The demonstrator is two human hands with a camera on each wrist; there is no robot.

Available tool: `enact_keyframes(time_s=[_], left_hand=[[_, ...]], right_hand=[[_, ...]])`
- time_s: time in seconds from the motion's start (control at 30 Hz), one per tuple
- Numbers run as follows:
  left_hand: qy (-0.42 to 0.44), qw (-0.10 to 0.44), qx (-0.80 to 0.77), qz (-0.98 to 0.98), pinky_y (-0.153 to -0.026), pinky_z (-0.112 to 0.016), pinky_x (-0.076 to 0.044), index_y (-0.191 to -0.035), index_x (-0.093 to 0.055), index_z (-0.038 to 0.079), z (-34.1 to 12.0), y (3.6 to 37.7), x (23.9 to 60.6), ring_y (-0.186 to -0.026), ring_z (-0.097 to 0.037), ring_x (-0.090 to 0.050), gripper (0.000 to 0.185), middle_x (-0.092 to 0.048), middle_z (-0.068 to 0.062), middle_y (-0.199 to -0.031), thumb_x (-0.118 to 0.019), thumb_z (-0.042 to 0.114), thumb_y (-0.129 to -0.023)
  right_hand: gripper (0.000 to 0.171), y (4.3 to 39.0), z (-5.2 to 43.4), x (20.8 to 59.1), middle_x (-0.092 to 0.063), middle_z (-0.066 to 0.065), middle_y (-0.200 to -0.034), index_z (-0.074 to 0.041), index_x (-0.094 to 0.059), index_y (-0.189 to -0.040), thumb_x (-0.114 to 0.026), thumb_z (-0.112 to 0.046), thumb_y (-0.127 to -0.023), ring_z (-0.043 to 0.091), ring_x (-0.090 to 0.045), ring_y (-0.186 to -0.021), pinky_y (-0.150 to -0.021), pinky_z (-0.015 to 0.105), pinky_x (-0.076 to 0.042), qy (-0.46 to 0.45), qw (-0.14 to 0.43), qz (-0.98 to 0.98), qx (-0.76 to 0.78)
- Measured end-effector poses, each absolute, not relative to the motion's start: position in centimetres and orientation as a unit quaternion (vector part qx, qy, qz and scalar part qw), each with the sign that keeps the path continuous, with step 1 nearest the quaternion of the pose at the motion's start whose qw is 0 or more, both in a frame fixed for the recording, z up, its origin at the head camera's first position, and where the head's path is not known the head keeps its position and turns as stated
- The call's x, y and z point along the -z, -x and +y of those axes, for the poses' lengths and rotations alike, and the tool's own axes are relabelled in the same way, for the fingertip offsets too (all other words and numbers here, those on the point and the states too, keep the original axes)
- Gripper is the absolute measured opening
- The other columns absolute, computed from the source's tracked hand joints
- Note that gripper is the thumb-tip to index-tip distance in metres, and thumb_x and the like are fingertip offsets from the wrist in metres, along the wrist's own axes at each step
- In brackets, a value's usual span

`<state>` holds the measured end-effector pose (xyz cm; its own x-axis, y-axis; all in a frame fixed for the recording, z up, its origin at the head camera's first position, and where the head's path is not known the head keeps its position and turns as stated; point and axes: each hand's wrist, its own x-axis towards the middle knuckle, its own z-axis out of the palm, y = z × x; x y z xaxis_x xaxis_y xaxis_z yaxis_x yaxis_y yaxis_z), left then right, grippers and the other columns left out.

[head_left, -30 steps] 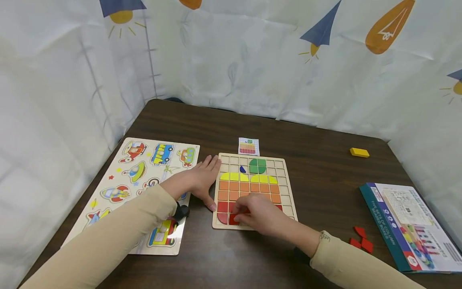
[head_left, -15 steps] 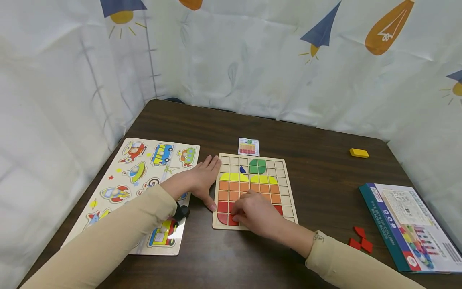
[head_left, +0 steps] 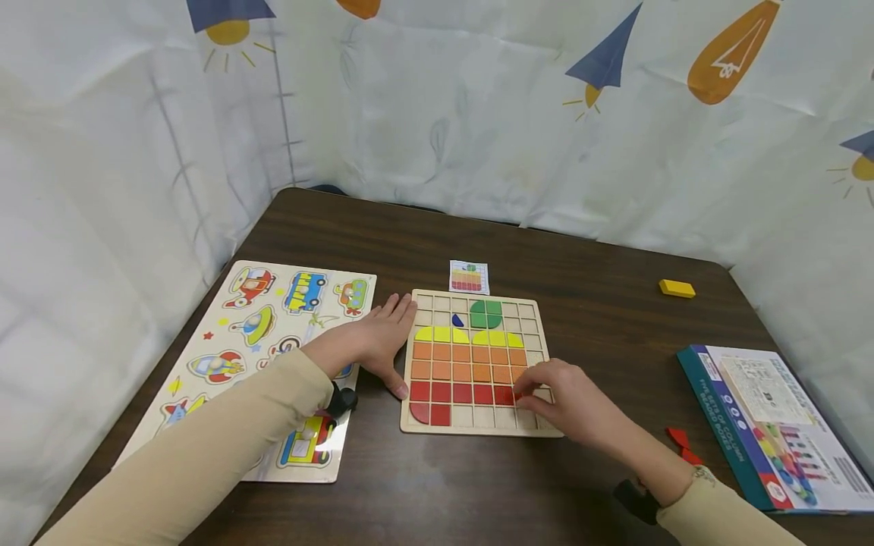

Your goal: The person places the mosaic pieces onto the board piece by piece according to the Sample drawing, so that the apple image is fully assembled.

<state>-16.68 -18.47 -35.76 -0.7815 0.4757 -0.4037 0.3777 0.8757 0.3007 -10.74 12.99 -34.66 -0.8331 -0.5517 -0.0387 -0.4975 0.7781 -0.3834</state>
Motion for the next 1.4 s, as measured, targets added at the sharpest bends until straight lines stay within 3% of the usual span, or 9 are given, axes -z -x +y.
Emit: enact_keyframes(time_s=[0.27, 0.5, 0.73, 0.93, 1.4], left_hand=[[-0.217, 0.240, -0.107, 0.940, -0.128, -0.058, -0.008, -0.161, -0.001, -0.007, -18.9, 16.6, 35.7, -0.158, -0.045, 0.008, 0.144, 0.006, -0.027, -0.170, -0.089, 0.060, -0.068], [-0.218, 0.239, -0.108, 0.940, -0.128, -0.059, -0.008, -0.161, -0.001, -0.008, -19.0, 16.6, 35.7, -0.158, -0.046, 0.008, 0.143, 0.006, -0.027, -0.170, -0.088, 0.059, -0.069], [-0.221, 0.239, -0.109, 0.939, -0.128, -0.058, -0.008, -0.161, 0.000, -0.007, -18.8, 16.6, 35.6, -0.158, -0.045, 0.007, 0.143, 0.006, -0.027, -0.170, -0.088, 0.059, -0.069], [-0.223, 0.240, -0.107, 0.939, -0.129, -0.058, -0.008, -0.161, 0.001, -0.008, -18.7, 16.7, 35.7, -0.158, -0.045, 0.007, 0.143, 0.007, -0.027, -0.170, -0.088, 0.059, -0.070], [-0.227, 0.240, -0.116, 0.937, -0.128, -0.058, -0.008, -0.161, -0.001, -0.008, -18.5, 16.6, 35.8, -0.158, -0.045, 0.006, 0.142, 0.006, -0.027, -0.170, -0.089, 0.057, -0.071]], right_hand=[[0.014, 9.7, 21.1, 35.3, -0.074, -0.010, -0.099, -0.022, -0.076, -0.101, -0.080, -0.017, -0.089, 0.011, -0.066, -0.091, -0.084, 0.043, -0.060, 0.193, 0.090, 0.962, 0.171], [0.016, 8.7, 25.9, 35.7, -0.073, -0.012, -0.100, -0.023, -0.075, -0.103, -0.080, -0.024, -0.088, 0.005, -0.065, -0.091, -0.082, 0.034, -0.059, 0.174, 0.128, 0.966, 0.142], [0.027, 7.7, 29.7, 35.8, -0.069, -0.015, -0.101, -0.026, -0.073, -0.102, -0.083, -0.041, -0.082, -0.004, -0.050, -0.090, -0.075, 0.021, -0.051, 0.200, 0.157, 0.961, 0.112], [0.023, 7.2, 30.5, 36.4, -0.065, -0.018, -0.097, -0.031, -0.070, -0.094, -0.085, -0.040, -0.080, -0.003, -0.045, -0.087, -0.071, 0.021, -0.048, 0.216, 0.134, 0.962, 0.097], [0.019, 7.5, 27.9, 36.0, -0.062, -0.017, -0.088, -0.027, -0.066, -0.091, -0.083, -0.027, -0.085, -0.001, -0.050, -0.082, -0.071, 0.021, -0.052, 0.194, 0.120, 0.961, 0.154]])
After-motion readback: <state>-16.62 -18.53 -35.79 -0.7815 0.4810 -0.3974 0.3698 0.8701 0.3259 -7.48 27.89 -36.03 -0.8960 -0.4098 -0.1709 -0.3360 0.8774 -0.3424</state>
